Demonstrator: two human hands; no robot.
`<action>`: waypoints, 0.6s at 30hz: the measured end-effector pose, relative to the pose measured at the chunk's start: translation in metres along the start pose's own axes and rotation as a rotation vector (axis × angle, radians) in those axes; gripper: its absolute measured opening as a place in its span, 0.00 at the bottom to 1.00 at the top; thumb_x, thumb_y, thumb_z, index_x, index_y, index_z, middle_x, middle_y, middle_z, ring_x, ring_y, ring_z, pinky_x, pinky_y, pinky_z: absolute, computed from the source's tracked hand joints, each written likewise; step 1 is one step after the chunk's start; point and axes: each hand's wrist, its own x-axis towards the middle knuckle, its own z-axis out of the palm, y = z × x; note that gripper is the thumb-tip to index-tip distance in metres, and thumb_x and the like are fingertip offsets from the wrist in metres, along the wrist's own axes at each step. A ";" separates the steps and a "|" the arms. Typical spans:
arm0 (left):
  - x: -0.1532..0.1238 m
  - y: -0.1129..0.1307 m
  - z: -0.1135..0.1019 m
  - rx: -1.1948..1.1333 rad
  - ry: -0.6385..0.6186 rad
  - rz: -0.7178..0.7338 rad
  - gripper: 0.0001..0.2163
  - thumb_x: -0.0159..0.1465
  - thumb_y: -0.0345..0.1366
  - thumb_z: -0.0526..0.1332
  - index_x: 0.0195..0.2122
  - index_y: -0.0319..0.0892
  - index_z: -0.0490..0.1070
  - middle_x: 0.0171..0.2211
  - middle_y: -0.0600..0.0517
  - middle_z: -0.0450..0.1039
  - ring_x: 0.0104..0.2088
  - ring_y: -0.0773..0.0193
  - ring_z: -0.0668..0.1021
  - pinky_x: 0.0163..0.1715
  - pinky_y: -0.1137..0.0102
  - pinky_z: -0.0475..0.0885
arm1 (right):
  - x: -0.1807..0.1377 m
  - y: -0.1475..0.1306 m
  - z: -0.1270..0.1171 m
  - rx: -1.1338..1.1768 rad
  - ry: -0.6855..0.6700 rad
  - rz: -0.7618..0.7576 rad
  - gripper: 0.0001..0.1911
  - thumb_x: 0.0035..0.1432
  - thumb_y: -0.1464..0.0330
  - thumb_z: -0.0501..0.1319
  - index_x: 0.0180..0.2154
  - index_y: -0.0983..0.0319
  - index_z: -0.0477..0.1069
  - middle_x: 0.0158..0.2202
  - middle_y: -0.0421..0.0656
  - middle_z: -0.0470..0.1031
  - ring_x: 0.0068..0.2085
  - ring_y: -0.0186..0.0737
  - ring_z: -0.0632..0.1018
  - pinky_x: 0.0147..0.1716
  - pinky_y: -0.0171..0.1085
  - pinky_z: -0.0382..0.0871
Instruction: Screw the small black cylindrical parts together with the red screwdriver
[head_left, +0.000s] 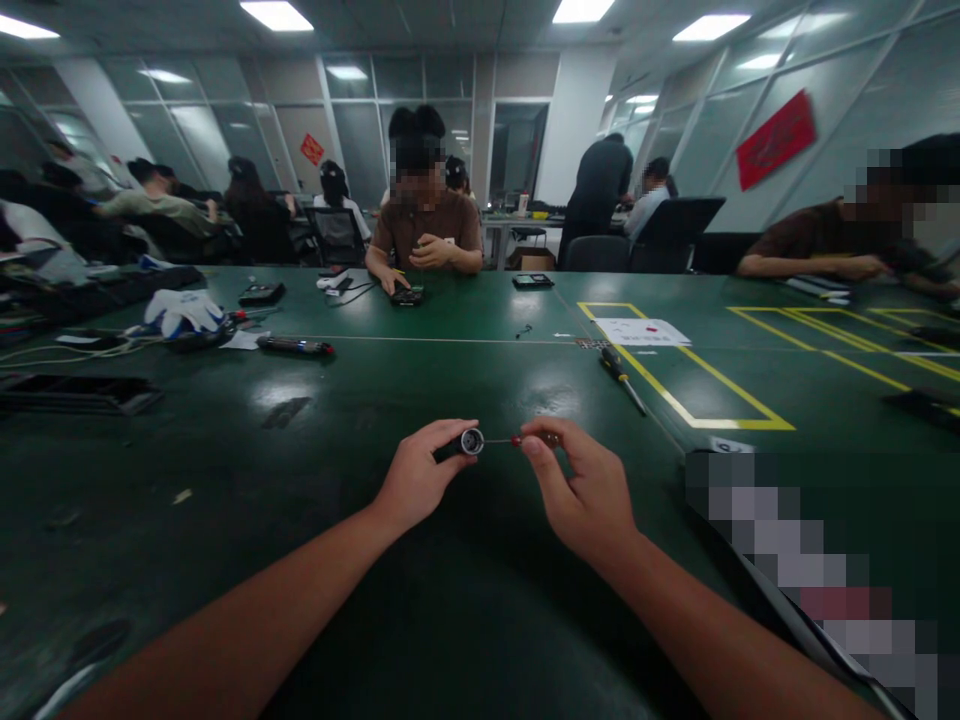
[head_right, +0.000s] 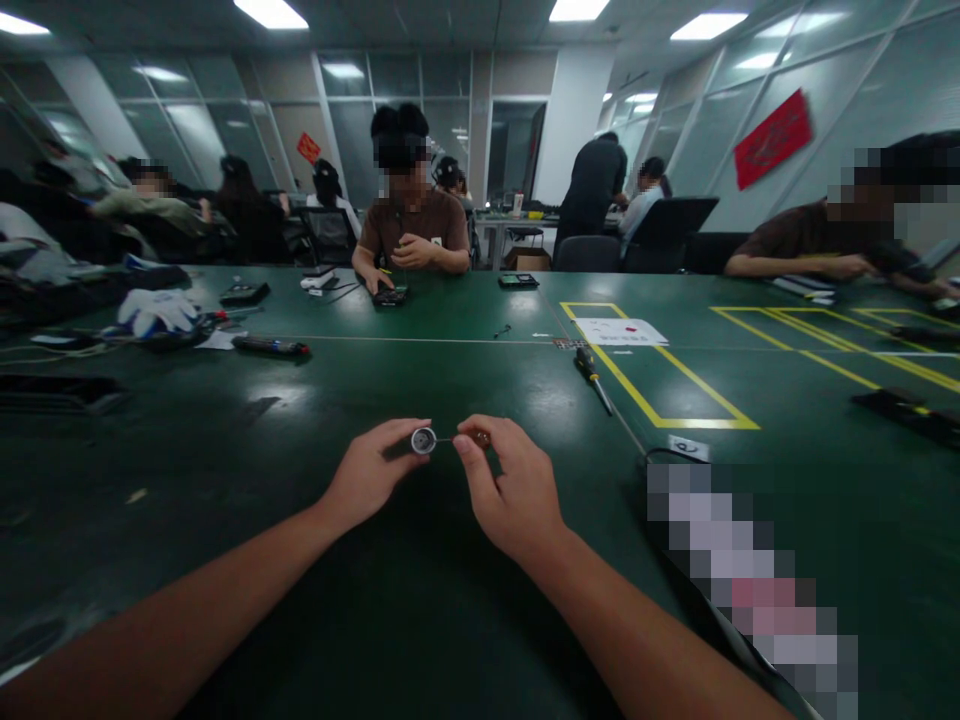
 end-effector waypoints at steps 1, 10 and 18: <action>0.000 0.000 0.000 0.000 -0.003 0.001 0.20 0.62 0.27 0.69 0.55 0.48 0.78 0.54 0.50 0.79 0.55 0.57 0.79 0.61 0.58 0.70 | 0.000 0.000 0.000 0.000 0.005 0.000 0.07 0.70 0.66 0.57 0.44 0.60 0.74 0.36 0.42 0.80 0.36 0.40 0.81 0.37 0.37 0.72; 0.000 -0.003 0.002 -0.002 0.018 -0.026 0.19 0.62 0.27 0.69 0.54 0.48 0.78 0.54 0.50 0.79 0.55 0.57 0.79 0.62 0.57 0.70 | 0.000 0.002 0.002 -0.019 -0.054 -0.023 0.07 0.70 0.66 0.58 0.44 0.60 0.74 0.37 0.43 0.80 0.37 0.40 0.81 0.38 0.37 0.72; 0.000 -0.002 0.002 -0.008 -0.001 -0.014 0.19 0.62 0.28 0.69 0.54 0.48 0.78 0.54 0.50 0.79 0.55 0.56 0.79 0.61 0.56 0.70 | 0.001 0.000 0.000 -0.009 0.000 -0.023 0.07 0.70 0.67 0.58 0.45 0.59 0.73 0.36 0.42 0.79 0.36 0.40 0.80 0.37 0.37 0.72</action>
